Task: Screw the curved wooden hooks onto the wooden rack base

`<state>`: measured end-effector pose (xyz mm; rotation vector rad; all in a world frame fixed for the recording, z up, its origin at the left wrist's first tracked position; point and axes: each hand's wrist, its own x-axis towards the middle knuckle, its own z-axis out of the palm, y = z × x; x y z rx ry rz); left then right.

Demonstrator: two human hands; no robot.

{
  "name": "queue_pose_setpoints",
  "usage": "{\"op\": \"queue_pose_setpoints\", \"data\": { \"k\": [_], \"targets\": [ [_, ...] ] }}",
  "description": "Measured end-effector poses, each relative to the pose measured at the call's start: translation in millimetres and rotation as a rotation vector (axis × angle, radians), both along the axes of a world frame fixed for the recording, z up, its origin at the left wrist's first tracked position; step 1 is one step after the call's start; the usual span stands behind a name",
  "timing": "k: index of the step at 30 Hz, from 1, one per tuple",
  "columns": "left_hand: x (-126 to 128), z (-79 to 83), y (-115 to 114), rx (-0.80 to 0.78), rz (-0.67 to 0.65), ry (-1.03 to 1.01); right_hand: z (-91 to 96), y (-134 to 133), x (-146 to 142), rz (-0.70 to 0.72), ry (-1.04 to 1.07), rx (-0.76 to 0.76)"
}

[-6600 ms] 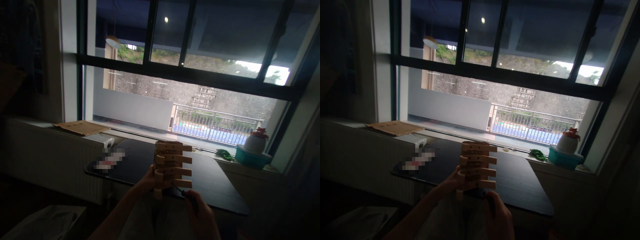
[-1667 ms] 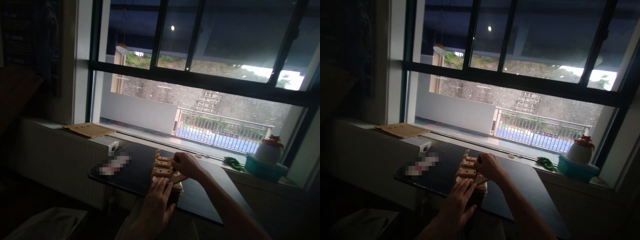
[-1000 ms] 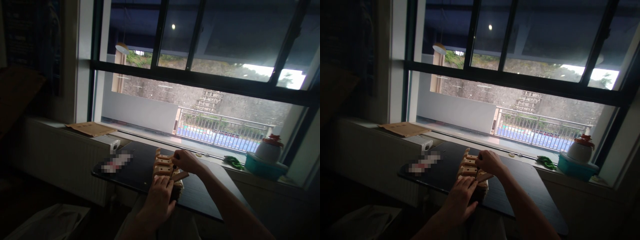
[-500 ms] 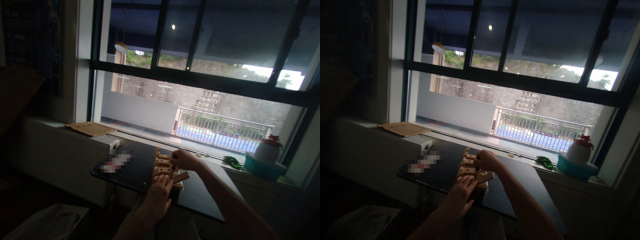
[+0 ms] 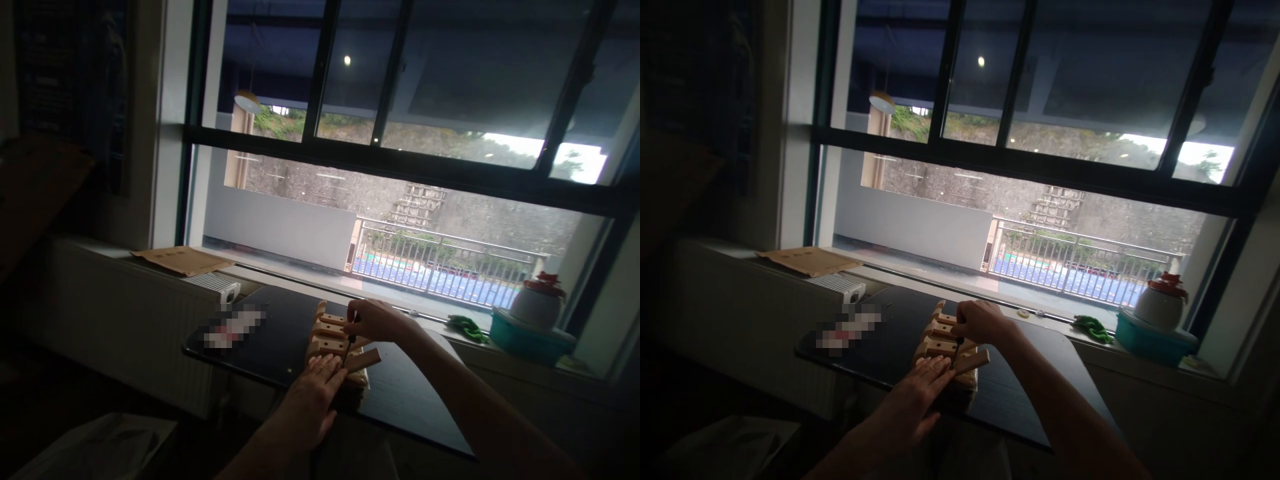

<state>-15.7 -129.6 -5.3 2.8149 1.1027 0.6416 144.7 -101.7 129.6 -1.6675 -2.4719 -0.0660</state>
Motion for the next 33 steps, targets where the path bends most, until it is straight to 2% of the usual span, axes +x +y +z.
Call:
{"op": "queue_pose_setpoints", "data": {
  "k": [4, 12, 20, 26, 33],
  "targets": [
    [5, -3.0, -5, -0.014, 0.057, -0.017, 7.5, -3, -4, 0.015, -0.087, -0.019],
    [8, -6.1, -12, -0.024, 0.073, 0.006, 0.1, -7, -1, -0.104, -0.174, -0.055],
    [13, 4.0, -13, -0.056, 0.11, 0.078, 14.0, -10, -3, -0.019, -0.183, -0.154],
    [13, 1.6, -12, -0.073, 0.09, 0.065, 13.0, -8, -8, -0.043, -0.176, -0.191],
    [9, -0.7, -9, -0.061, 0.076, 0.045, 16.4, -12, -10, -0.115, -0.205, -0.163]
  ]
}}
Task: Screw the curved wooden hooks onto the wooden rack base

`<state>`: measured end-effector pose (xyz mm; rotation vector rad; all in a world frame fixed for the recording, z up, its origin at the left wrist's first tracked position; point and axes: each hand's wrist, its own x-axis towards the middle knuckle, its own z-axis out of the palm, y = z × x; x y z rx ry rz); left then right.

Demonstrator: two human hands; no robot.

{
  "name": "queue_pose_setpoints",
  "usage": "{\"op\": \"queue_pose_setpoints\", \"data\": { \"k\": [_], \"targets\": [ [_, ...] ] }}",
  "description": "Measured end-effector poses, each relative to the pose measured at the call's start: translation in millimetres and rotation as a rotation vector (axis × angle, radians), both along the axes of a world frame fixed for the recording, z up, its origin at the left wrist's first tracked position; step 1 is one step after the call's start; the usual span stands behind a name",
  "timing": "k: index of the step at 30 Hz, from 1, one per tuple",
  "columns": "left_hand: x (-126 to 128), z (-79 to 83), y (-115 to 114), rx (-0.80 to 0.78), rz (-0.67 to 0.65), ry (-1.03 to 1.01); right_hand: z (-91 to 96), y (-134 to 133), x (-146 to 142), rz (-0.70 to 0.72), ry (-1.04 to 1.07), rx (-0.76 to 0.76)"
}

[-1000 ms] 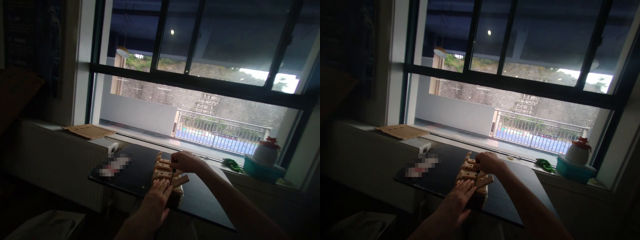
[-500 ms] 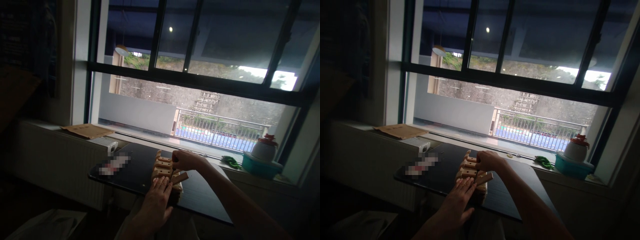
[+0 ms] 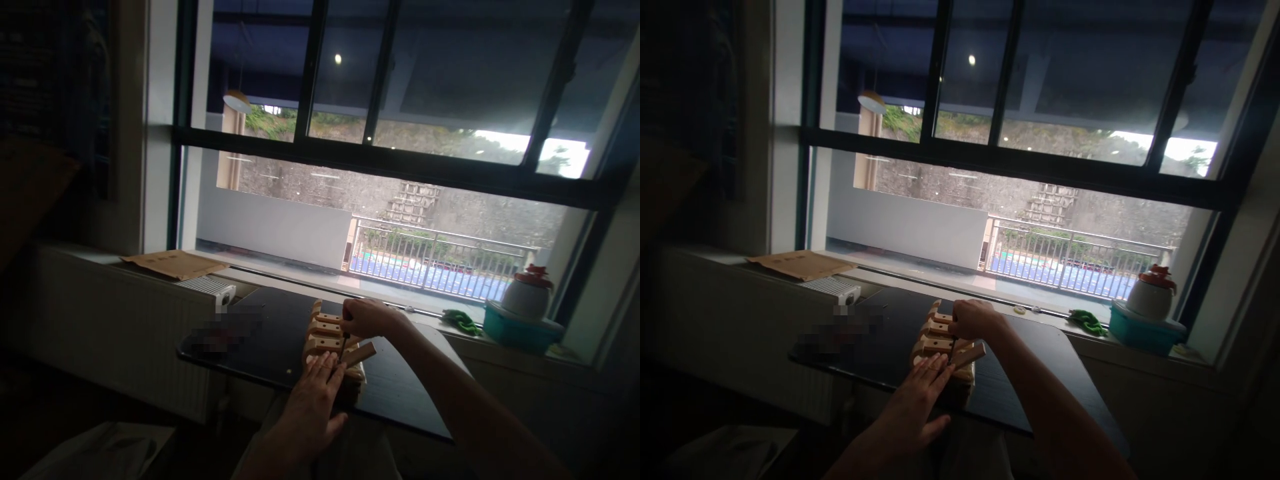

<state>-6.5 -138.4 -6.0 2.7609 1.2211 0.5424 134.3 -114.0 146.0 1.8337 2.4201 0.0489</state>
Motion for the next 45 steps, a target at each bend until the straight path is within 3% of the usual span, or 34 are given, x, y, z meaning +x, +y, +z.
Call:
{"op": "queue_pose_setpoints", "data": {
  "k": [8, 14, 17, 19, 20, 22, 23, 25, 29, 32, 35, 39, 40, 42, 45],
  "targets": [
    [-2, -5.1, 4, 0.021, -0.015, -0.014, 3.5, 3, 5, 0.083, 0.016, 0.003],
    [0, -6.5, 1, 0.029, -0.029, -0.067, -2.4, 1, 2, 0.064, 0.02, 0.033],
    [-12, -18.1, -7, 0.169, -0.106, -0.207, -4.3, 2, 1, 0.047, 0.019, 0.046],
    [-33, -25.4, -7, 0.315, -0.146, -0.355, -4.7, 3, 1, 0.041, 0.024, 0.044],
    [-48, -27.3, -3, 0.363, -0.114, -0.422, -4.8, 4, 2, 0.04, 0.028, 0.04],
    [-82, -26.5, 15, 0.415, 0.115, -0.451, -4.9, 5, 2, 0.04, 0.04, 0.031],
    [-99, -24.0, 28, 0.413, 0.258, -0.406, -5.1, 6, 2, 0.04, 0.045, 0.027],
    [-130, -17.6, 60, 0.4, 0.405, -0.393, -5.2, 7, 1, 0.037, 0.051, 0.027],
    [-163, -10.0, 115, 0.313, 0.511, -0.297, -4.4, 7, -2, 0.028, 0.06, 0.028],
    [-165, -6.4, 126, 0.239, 0.549, -0.248, -3.4, 6, -2, 0.022, 0.067, 0.027],
    [-158, 2.7, 107, 0.242, 0.55, -0.249, -3.8, 8, 0, 0.012, 0.073, 0.023],
    [-126, 13.8, 41, 0.276, 0.48, -0.288, -6.3, 10, 1, 0.005, 0.071, 0.018],
    [-113, 13.8, 22, 0.266, 0.418, -0.298, -6.8, 10, 1, 0.008, 0.067, 0.02],
    [-83, 10.8, -12, 0.168, 0.168, -0.363, -7.5, 9, 0, 0.016, 0.059, 0.024],
    [-42, 6.6, -39, 0.119, -0.164, -0.318, -7.5, 8, -1, 0.026, 0.049, 0.032]
  ]
}}
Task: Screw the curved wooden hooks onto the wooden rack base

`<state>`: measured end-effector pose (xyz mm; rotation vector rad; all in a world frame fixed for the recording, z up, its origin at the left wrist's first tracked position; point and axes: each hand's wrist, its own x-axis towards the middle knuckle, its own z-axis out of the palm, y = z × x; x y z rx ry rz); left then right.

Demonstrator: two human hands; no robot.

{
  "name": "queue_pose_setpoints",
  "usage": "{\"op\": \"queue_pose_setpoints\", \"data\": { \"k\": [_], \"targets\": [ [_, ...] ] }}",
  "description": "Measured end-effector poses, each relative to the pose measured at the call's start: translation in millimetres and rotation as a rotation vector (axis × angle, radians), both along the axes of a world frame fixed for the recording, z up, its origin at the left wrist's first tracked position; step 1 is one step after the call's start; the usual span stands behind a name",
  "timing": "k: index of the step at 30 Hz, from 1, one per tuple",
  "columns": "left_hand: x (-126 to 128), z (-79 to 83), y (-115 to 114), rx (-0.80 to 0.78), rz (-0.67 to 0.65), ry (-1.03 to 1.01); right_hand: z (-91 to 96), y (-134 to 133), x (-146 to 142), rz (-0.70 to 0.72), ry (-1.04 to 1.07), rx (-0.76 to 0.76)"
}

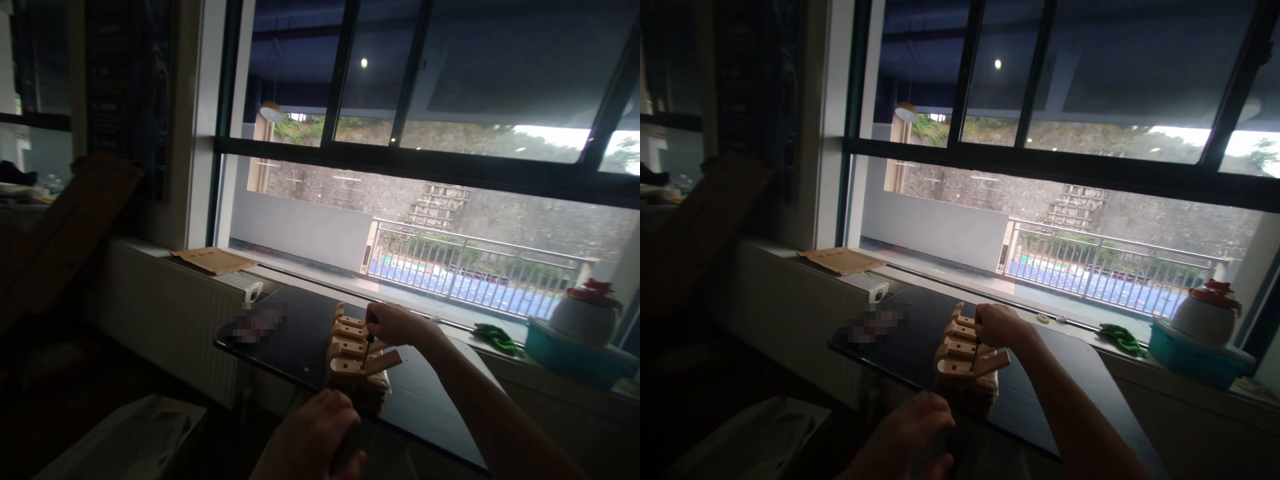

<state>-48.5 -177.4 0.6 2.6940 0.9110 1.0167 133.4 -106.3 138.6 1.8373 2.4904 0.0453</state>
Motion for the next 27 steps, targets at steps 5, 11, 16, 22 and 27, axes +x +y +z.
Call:
{"op": "queue_pose_setpoints", "data": {
  "k": [5, 11, 16, 22, 27],
  "targets": [
    [35, 7.1, 0, -0.067, 0.052, 0.164, 2.0, -1, 2, 0.003, -0.012, -0.007],
    [40, -14.0, 12, -0.106, 0.071, 0.294, 5.6, -6, 0, -0.007, -0.026, -0.004],
    [38, -26.0, 25, -0.038, 0.12, 0.16, 7.7, -12, -6, -0.017, -0.057, 0.001],
    [41, -26.5, 36, -0.046, 0.188, 0.189, 8.7, -11, -9, -0.017, -0.077, -0.007],
    [44, -29.4, 37, -0.04, 0.219, 0.23, 8.3, -11, -8, -0.014, -0.071, -0.012]
  ]
}}
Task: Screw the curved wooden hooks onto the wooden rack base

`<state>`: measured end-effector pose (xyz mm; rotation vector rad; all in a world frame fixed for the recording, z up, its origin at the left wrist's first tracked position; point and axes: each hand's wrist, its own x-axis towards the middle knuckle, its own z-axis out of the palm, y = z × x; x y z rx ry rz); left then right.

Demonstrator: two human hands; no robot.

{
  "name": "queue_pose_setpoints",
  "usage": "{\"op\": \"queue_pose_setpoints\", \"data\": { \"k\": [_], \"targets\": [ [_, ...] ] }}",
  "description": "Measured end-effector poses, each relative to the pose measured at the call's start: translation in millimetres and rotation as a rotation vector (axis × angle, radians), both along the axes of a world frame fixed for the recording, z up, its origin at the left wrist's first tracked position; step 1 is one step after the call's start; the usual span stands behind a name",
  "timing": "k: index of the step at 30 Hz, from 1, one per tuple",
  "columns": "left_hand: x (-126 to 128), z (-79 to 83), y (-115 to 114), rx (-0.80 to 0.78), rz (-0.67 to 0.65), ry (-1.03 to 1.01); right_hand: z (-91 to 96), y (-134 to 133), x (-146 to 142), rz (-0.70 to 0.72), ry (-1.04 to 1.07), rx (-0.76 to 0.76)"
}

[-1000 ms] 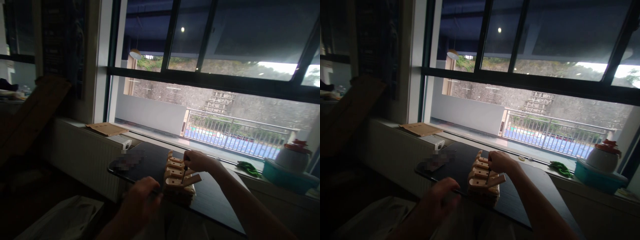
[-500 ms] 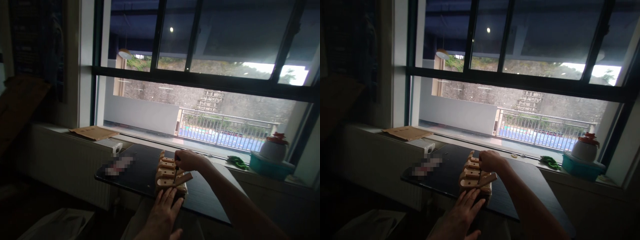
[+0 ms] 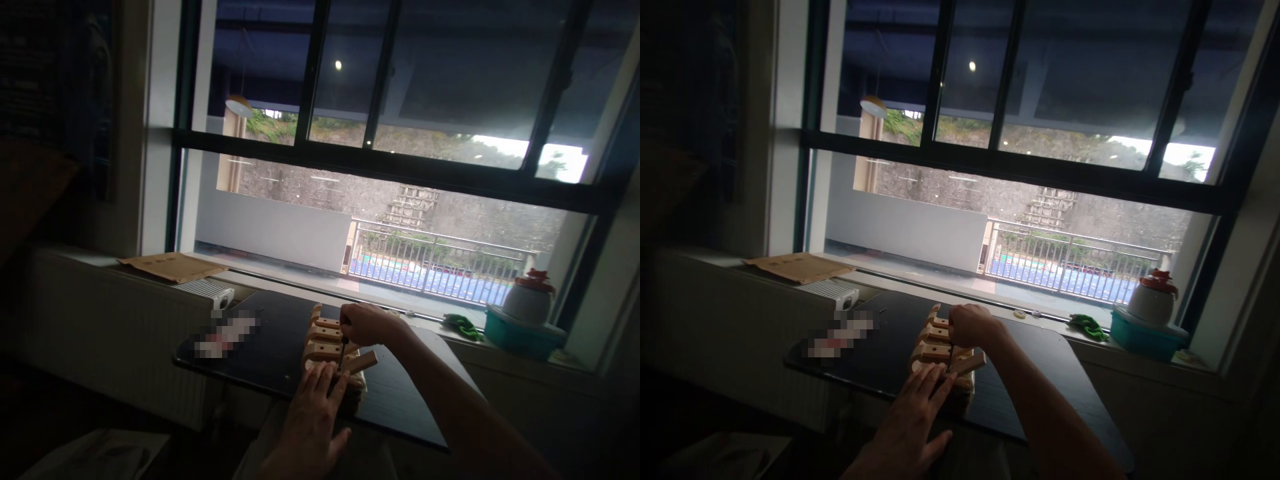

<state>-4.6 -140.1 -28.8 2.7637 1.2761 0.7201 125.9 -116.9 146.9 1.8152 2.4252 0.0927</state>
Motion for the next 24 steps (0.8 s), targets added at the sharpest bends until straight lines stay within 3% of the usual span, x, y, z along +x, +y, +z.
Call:
{"op": "queue_pose_setpoints", "data": {
  "k": [12, 18, 24],
  "targets": [
    [1, 6.3, -3, -0.027, -0.002, 0.025, -4.0, 3, 6, -0.02, 0.049, -0.008],
    [4, 22.8, -10, -0.09, 0.021, 0.044, 3.3, 6, 10, 0.051, 0.029, -0.05],
    [8, 34.5, -19, -0.119, 0.045, 0.025, -0.6, 11, 12, 0.069, 0.029, -0.065]
  ]
}}
